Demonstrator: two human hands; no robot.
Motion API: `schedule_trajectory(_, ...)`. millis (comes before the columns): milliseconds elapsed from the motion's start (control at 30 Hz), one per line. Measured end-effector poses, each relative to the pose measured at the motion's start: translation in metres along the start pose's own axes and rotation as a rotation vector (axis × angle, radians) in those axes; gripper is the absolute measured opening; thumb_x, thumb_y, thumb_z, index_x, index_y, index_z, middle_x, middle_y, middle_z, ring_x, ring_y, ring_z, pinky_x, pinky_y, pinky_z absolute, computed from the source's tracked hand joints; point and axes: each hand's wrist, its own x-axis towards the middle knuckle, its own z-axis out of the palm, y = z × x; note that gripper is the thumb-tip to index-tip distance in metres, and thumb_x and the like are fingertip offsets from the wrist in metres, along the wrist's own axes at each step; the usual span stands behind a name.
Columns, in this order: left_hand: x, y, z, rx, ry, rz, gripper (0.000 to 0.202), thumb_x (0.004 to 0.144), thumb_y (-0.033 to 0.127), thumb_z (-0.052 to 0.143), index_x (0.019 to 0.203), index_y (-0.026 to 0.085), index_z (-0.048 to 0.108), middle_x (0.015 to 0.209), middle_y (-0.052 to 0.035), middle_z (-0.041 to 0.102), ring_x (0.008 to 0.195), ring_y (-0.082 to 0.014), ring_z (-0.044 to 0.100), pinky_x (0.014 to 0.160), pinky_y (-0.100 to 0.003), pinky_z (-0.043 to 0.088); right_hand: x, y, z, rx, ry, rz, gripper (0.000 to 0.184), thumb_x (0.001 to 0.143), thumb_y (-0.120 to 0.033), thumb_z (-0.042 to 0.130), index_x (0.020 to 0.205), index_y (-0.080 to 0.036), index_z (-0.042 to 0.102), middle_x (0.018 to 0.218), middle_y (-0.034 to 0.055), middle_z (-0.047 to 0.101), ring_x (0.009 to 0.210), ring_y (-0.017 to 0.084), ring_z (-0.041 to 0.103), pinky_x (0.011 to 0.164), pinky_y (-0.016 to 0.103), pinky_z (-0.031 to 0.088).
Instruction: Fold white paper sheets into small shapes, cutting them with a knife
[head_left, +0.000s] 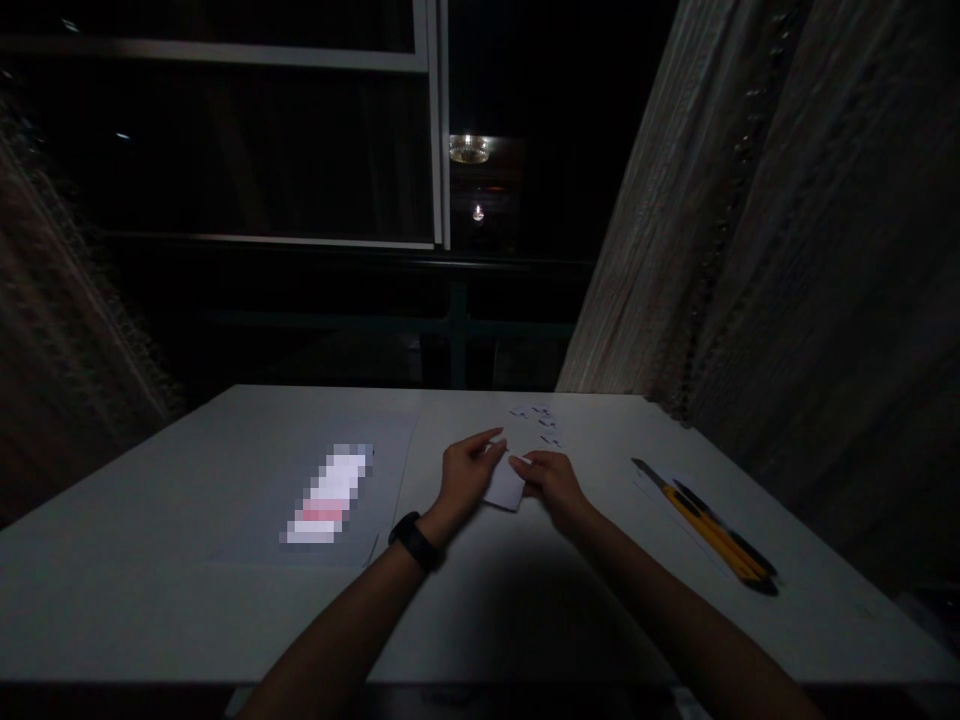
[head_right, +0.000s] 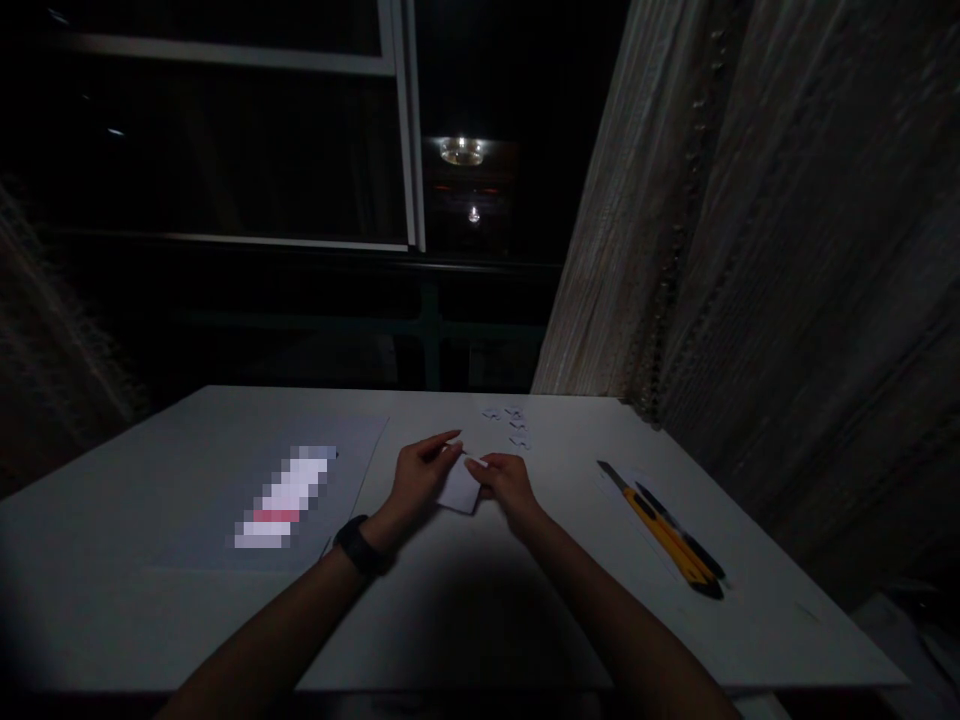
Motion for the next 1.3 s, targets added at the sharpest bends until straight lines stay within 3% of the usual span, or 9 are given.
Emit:
schedule_trajectory(100, 0.002, -0.004, 0.000, 0.002, 0.019, -0.031, 0.020, 0.070, 0.029, 0.065, 0.082, 0.014, 0.072, 0.082, -0.0087, 0.071, 0.077, -0.0202, 0.065, 0.072, -0.031, 0.050, 0.001, -0.002, -0.002, -0.009, 0.043, -0.011, 0.035, 0.048, -0.041, 0.079, 0.058, -0.013, 0.060, 0.052, 0.0004, 0.058, 0.049, 0.013, 0.054, 0.050, 0.025, 0.045)
schedule_trajectory(267, 0.002, -0.007, 0.000, -0.001, -0.103, -0.063, 0.019, 0.071, 0.028, 0.064, 0.083, 0.015, 0.072, 0.085, -0.0085, 0.071, 0.079, -0.0206, 0.066, 0.074, -0.031, 0.050, 0.002, -0.006, -0.004, -0.025, 0.136, -0.085, 0.036, 0.052, -0.047, 0.076, 0.054, -0.014, 0.060, 0.047, -0.0011, 0.054, 0.043, 0.010, 0.046, 0.043, 0.024, 0.036)
schedule_trajectory(467, 0.000, -0.005, -0.002, 0.093, -0.174, 0.011, 0.019, 0.072, 0.031, 0.064, 0.082, 0.017, 0.073, 0.083, -0.0071, 0.072, 0.079, -0.0204, 0.066, 0.075, -0.031, 0.050, 0.005, -0.007, -0.009, 0.022, 0.157, -0.062, 0.034, 0.047, -0.043, 0.079, 0.051, -0.014, 0.061, 0.046, -0.0011, 0.055, 0.043, 0.011, 0.046, 0.044, 0.024, 0.034)
schedule_trajectory(767, 0.002, -0.008, -0.001, 0.127, -0.151, -0.009, 0.020, 0.072, 0.030, 0.062, 0.079, 0.014, 0.072, 0.078, -0.0083, 0.072, 0.071, -0.0199, 0.066, 0.067, -0.030, 0.050, 0.002, -0.014, -0.007, -0.011, 0.189, -0.029, 0.035, 0.045, -0.042, 0.079, 0.048, -0.013, 0.060, 0.044, 0.0001, 0.054, 0.041, 0.011, 0.046, 0.042, 0.025, 0.035)
schedule_trajectory(1000, 0.005, -0.009, -0.004, 0.154, -0.151, -0.060, 0.020, 0.072, 0.030, 0.062, 0.079, 0.014, 0.072, 0.078, -0.0088, 0.071, 0.071, -0.0199, 0.065, 0.067, -0.030, 0.049, 0.008, -0.009, -0.010, -0.160, 0.139, -0.071, 0.036, 0.050, -0.046, 0.075, 0.050, -0.013, 0.062, 0.042, -0.0009, 0.051, 0.039, 0.009, 0.041, 0.040, 0.023, 0.030)
schedule_trajectory(1167, 0.003, -0.007, -0.004, 0.162, -0.126, -0.038, 0.018, 0.073, 0.028, 0.062, 0.079, 0.016, 0.073, 0.079, -0.0083, 0.072, 0.074, -0.0203, 0.066, 0.070, -0.031, 0.049, 0.011, -0.006, -0.012, -0.238, 0.176, -0.137, 0.037, 0.051, -0.048, 0.073, 0.048, -0.014, 0.060, 0.042, -0.0005, 0.052, 0.041, 0.010, 0.042, 0.042, 0.024, 0.030)
schedule_trajectory(1300, 0.004, -0.010, -0.004, 0.161, -0.095, -0.026, 0.017, 0.074, 0.027, 0.061, 0.080, 0.016, 0.072, 0.081, -0.0084, 0.071, 0.076, -0.0201, 0.066, 0.072, -0.031, 0.049, 0.011, -0.006, -0.013, -0.287, 0.068, -0.119, 0.039, 0.056, -0.050, 0.070, 0.048, -0.014, 0.059, 0.043, -0.0012, 0.051, 0.042, 0.010, 0.042, 0.043, 0.023, 0.029)
